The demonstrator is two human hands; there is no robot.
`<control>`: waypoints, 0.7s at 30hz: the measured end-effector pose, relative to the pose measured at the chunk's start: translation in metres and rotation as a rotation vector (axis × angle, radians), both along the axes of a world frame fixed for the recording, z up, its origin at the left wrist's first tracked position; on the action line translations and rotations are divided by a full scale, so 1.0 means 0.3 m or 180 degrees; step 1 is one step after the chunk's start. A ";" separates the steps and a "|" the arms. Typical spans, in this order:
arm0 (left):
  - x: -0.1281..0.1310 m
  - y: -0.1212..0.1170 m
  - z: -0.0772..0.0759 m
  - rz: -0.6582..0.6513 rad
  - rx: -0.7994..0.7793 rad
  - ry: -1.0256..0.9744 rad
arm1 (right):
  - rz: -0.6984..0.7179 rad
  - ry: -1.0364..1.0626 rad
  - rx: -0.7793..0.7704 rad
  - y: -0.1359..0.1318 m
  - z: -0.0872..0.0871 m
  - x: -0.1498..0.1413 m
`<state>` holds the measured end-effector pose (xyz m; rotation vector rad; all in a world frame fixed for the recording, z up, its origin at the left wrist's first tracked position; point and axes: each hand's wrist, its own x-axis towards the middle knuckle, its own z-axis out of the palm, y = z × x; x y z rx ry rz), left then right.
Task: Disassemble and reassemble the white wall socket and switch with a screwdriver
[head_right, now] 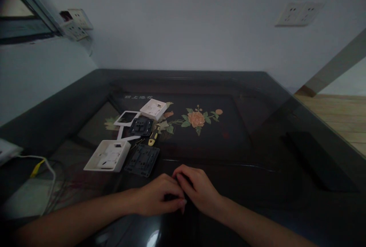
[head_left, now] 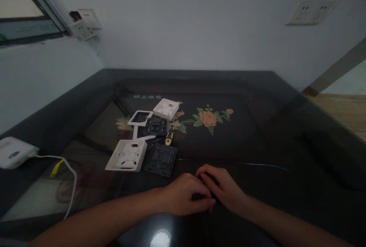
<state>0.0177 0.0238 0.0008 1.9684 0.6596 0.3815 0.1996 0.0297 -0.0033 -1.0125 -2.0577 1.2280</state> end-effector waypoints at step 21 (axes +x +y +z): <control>-0.127 0.051 0.296 -0.0089 0.0535 -0.0065 | 0.0011 -0.0302 0.0000 0.006 0.073 0.019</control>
